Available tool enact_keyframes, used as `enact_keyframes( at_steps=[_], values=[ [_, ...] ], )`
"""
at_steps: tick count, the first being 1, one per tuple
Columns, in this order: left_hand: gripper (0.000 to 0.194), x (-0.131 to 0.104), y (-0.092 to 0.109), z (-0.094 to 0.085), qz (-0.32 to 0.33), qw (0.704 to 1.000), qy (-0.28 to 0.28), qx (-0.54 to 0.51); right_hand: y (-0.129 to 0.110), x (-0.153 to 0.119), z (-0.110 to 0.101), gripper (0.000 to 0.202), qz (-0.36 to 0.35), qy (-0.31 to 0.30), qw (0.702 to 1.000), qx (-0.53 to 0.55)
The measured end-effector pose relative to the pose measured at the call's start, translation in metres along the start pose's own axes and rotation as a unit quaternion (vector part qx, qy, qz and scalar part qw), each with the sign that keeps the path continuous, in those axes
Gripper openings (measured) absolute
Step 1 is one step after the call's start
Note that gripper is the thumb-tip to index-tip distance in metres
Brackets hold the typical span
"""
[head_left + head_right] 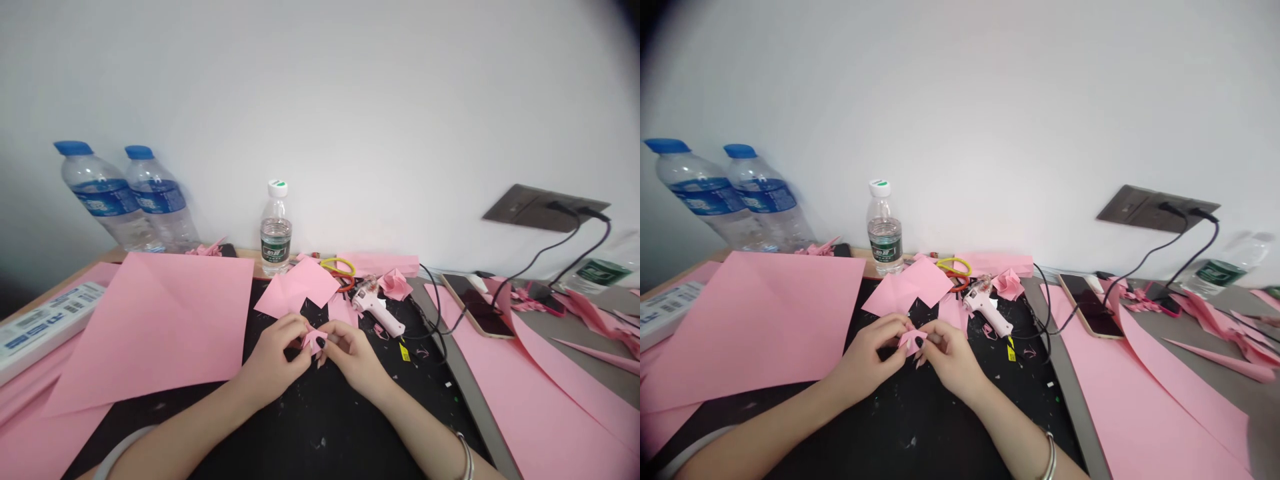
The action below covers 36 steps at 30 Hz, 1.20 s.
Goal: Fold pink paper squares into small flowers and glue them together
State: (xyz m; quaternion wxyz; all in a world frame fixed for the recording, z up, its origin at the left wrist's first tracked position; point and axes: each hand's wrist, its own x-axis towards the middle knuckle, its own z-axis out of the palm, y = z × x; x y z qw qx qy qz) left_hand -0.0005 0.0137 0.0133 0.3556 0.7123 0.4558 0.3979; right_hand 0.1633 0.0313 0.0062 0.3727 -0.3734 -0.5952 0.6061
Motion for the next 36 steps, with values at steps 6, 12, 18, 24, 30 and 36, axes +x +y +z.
enact_keyframes(
  at_steps=[6, 12, 18, 24, 30, 36],
  values=[
    [0.004, 0.004, -0.005, 0.002, -0.1, 0.985, 0.027, -0.139, 0.003, 0.005, -0.007, 0.021, -0.002, 0.053, 0.999, -0.006],
    [0.021, 0.007, -0.011, 0.002, -0.153, 0.964, 0.052, -0.209, 0.009, 0.005, -0.006, 0.015, -0.002, 0.055, 0.999, 0.002],
    [0.021, 0.007, -0.018, 0.0, -0.175, 0.964, 0.038, -0.199, 0.009, 0.004, -0.005, 0.017, 0.015, 0.053, 0.998, 0.0],
    [0.012, 0.008, -0.014, 0.001, -0.169, 0.968, -0.041, -0.184, 0.006, 0.003, -0.007, 0.019, 0.026, 0.053, 0.998, -0.013],
    [0.014, 0.005, -0.01, 0.002, -0.193, 0.962, -0.051, -0.188, 0.007, 0.001, -0.006, 0.008, -0.043, 0.058, 0.987, -0.143],
    [0.034, 0.001, -0.01, 0.007, -0.183, 0.96, -0.071, -0.199, 0.003, -0.003, -0.004, 0.012, -0.086, 0.013, 0.962, -0.257]
  ],
)
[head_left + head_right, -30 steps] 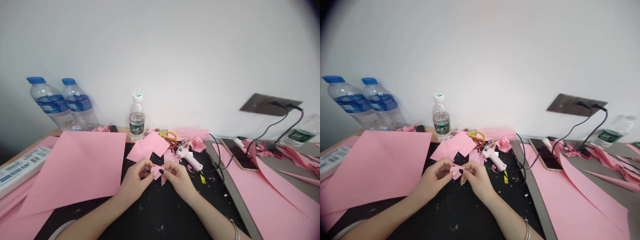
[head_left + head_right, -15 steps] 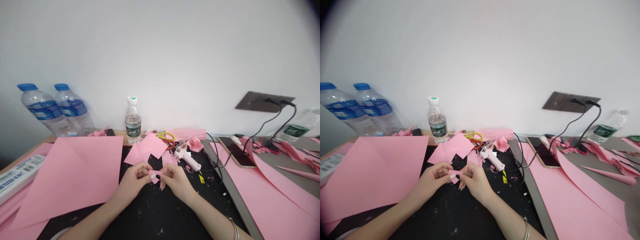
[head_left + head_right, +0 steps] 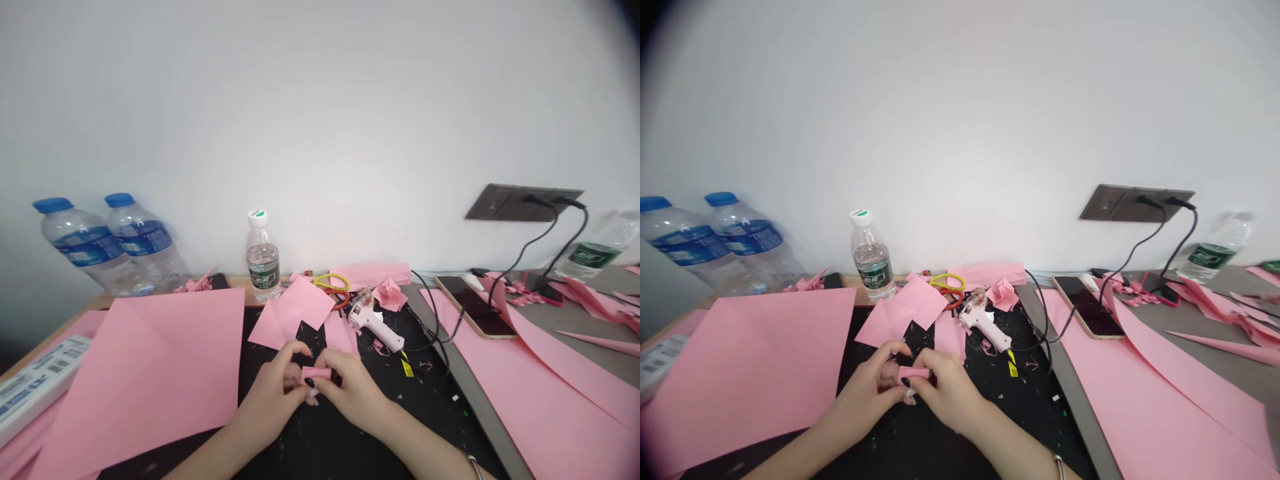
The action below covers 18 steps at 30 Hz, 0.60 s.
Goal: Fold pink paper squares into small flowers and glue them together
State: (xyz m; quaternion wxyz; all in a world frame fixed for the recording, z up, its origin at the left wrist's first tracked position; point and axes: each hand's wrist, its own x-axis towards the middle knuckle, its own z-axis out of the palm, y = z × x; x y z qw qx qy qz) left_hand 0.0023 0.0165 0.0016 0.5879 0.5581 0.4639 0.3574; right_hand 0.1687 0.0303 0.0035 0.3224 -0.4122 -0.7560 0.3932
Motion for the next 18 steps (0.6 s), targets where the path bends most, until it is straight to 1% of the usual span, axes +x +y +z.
enact_keyframes(
  at_steps=[3, 7, 8, 12, 15, 18],
  values=[
    [0.04, 0.0, -0.002, 0.003, 0.005, 1.0, -0.004, -0.016, 0.0, -0.002, 0.003, 0.017, 0.005, 0.021, 0.999, 0.023],
    [0.045, 0.0, -0.002, 0.003, 0.007, 1.0, -0.01, -0.001, 0.002, -0.004, 0.007, 0.02, 0.021, 0.05, 0.998, 0.038],
    [0.045, 0.0, -0.002, 0.003, 0.003, 1.0, -0.01, -0.002, 0.002, -0.005, 0.008, 0.02, 0.025, 0.046, 0.997, 0.048],
    [0.046, 0.0, -0.002, 0.003, -0.012, 0.999, -0.021, -0.041, 0.004, -0.007, 0.011, 0.019, 0.042, 0.015, 0.988, 0.145],
    [0.045, 0.0, -0.003, 0.004, -0.027, 0.996, -0.042, -0.072, 0.007, -0.009, 0.016, 0.02, 0.055, 0.01, 0.978, 0.2],
    [0.046, 0.001, -0.006, 0.004, -0.038, 0.996, -0.045, -0.073, 0.008, -0.01, 0.019, 0.02, 0.078, 0.01, 0.966, 0.246]
  ],
)
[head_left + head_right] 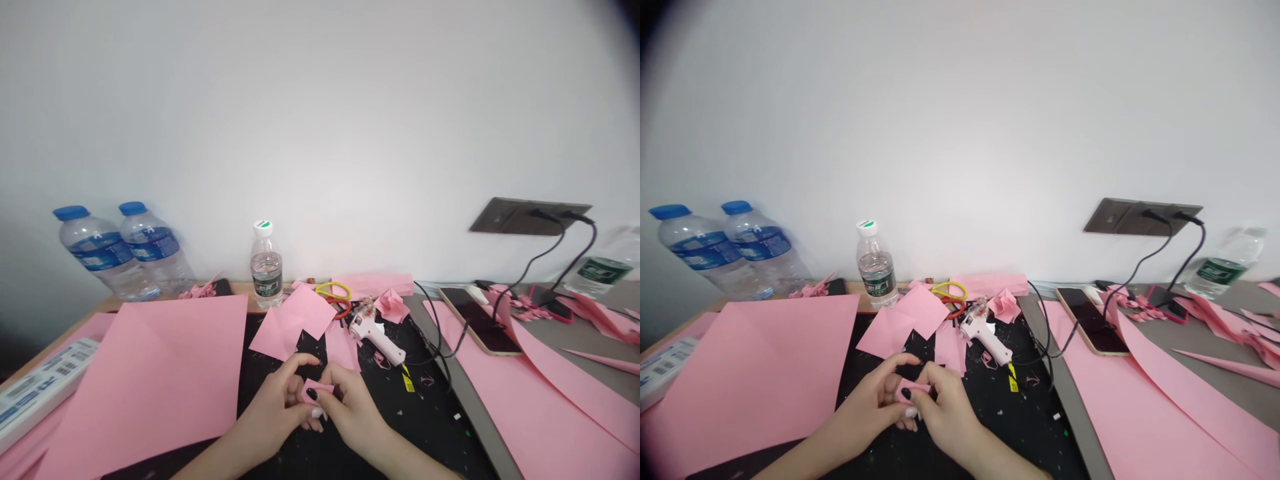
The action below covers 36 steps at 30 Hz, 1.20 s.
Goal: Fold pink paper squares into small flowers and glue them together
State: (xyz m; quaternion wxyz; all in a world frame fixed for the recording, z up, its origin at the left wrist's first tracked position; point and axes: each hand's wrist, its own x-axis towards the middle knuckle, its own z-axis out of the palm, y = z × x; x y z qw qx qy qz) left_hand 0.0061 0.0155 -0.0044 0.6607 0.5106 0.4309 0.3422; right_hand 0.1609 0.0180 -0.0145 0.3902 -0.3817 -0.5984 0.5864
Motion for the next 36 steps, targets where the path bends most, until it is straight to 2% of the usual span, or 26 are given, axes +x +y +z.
enact_keyframes(
  at_steps=[3, 7, 9, 12, 19, 24, 28, 30, 33, 36],
  values=[
    [0.046, 0.001, -0.002, -0.001, -0.004, 1.0, 0.006, 0.008, -0.004, 0.002, -0.002, 0.021, 0.008, 0.003, 1.0, 0.018],
    [0.044, 0.003, -0.003, -0.003, 0.026, 0.999, 0.017, 0.017, -0.013, 0.007, -0.009, 0.026, -0.027, 0.103, 0.991, -0.082],
    [0.042, 0.004, -0.003, -0.004, 0.032, 0.999, 0.016, 0.014, -0.013, 0.008, -0.01, 0.026, -0.029, 0.111, 0.99, -0.088],
    [0.045, 0.005, -0.004, -0.006, 0.039, 0.999, 0.021, 0.002, -0.009, 0.006, -0.008, 0.018, -0.002, 0.086, 0.994, -0.071],
    [0.036, 0.003, -0.008, -0.003, 0.017, 1.0, 0.021, -0.013, -0.007, 0.009, -0.003, 0.013, 0.026, 0.037, 0.999, 0.017],
    [0.04, 0.003, -0.007, -0.002, 0.037, 0.999, 0.024, -0.032, -0.011, 0.012, -0.004, 0.014, 0.042, 0.049, 0.995, 0.07],
    [0.038, 0.003, -0.002, -0.004, 0.018, 0.999, 0.01, -0.032, -0.008, 0.012, -0.005, 0.013, 0.032, 0.033, 0.995, 0.091],
    [0.036, 0.003, 0.001, -0.006, 0.015, 1.0, 0.016, -0.009, -0.007, 0.012, -0.005, 0.012, 0.031, 0.025, 0.997, 0.066],
    [0.033, 0.001, 0.007, -0.007, -0.01, 0.998, 0.03, 0.057, -0.007, 0.012, -0.007, 0.008, 0.004, 0.046, 0.999, -0.024],
    [0.038, 0.001, 0.01, -0.008, -0.03, 0.996, 0.073, 0.04, -0.009, 0.011, -0.009, 0.03, -0.037, 0.085, 0.994, -0.052]
  ],
)
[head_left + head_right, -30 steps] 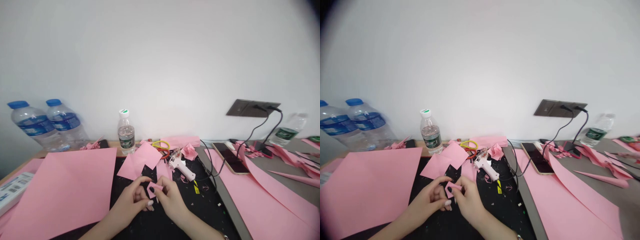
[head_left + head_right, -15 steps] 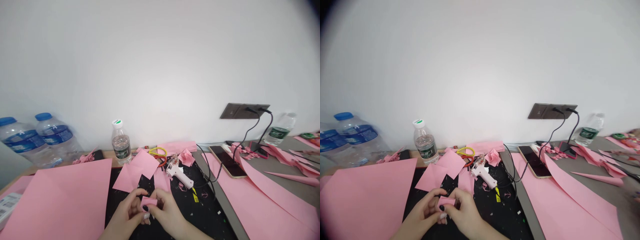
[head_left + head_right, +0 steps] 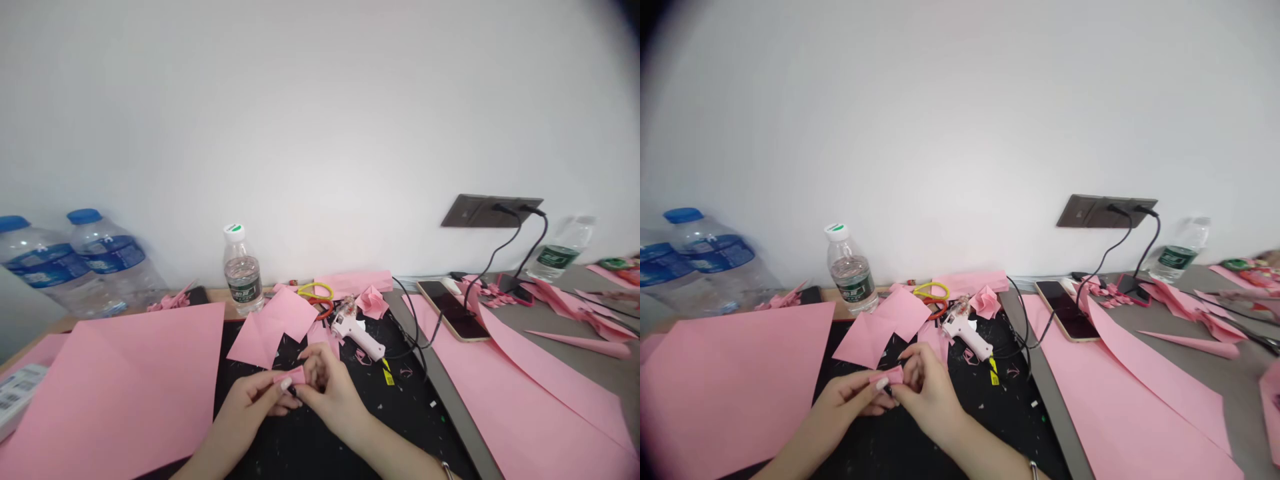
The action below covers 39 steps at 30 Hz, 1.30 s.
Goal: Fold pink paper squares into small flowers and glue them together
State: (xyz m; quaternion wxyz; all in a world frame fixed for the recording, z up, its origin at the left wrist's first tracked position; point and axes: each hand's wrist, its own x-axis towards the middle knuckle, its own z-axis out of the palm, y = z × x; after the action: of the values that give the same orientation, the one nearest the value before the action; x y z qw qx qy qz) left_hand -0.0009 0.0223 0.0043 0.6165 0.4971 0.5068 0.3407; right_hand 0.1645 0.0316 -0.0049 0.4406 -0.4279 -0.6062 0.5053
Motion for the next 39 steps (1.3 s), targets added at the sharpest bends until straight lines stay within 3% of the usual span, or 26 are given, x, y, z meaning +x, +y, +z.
enact_keyframes(
  at_steps=[3, 11, 19, 24, 32, 39],
  values=[
    [0.038, 0.0, 0.001, 0.0, -0.013, 0.999, 0.02, -0.024, -0.001, 0.0, -0.002, 0.028, -0.03, 0.031, 0.999, -0.014],
    [0.039, -0.004, 0.002, 0.005, -0.003, 1.0, -0.008, -0.021, -0.001, 0.001, -0.003, 0.003, -0.04, 0.02, 0.999, -0.031],
    [0.041, -0.005, 0.0, 0.007, -0.006, 1.0, -0.009, -0.012, 0.0, 0.002, -0.004, 0.021, -0.062, 0.037, 0.997, -0.021],
    [0.04, -0.005, 0.0, 0.008, -0.005, 1.0, 0.008, -0.015, -0.003, -0.001, -0.005, 0.019, -0.162, 0.036, 0.977, -0.136],
    [0.035, -0.005, 0.002, 0.006, 0.001, 0.998, 0.033, -0.058, -0.011, -0.004, -0.011, 0.024, -0.254, -0.03, 0.932, -0.258],
    [0.034, -0.005, 0.007, 0.007, -0.027, 0.991, 0.066, -0.117, -0.016, -0.004, -0.013, 0.043, -0.257, -0.085, 0.929, -0.252]
  ],
)
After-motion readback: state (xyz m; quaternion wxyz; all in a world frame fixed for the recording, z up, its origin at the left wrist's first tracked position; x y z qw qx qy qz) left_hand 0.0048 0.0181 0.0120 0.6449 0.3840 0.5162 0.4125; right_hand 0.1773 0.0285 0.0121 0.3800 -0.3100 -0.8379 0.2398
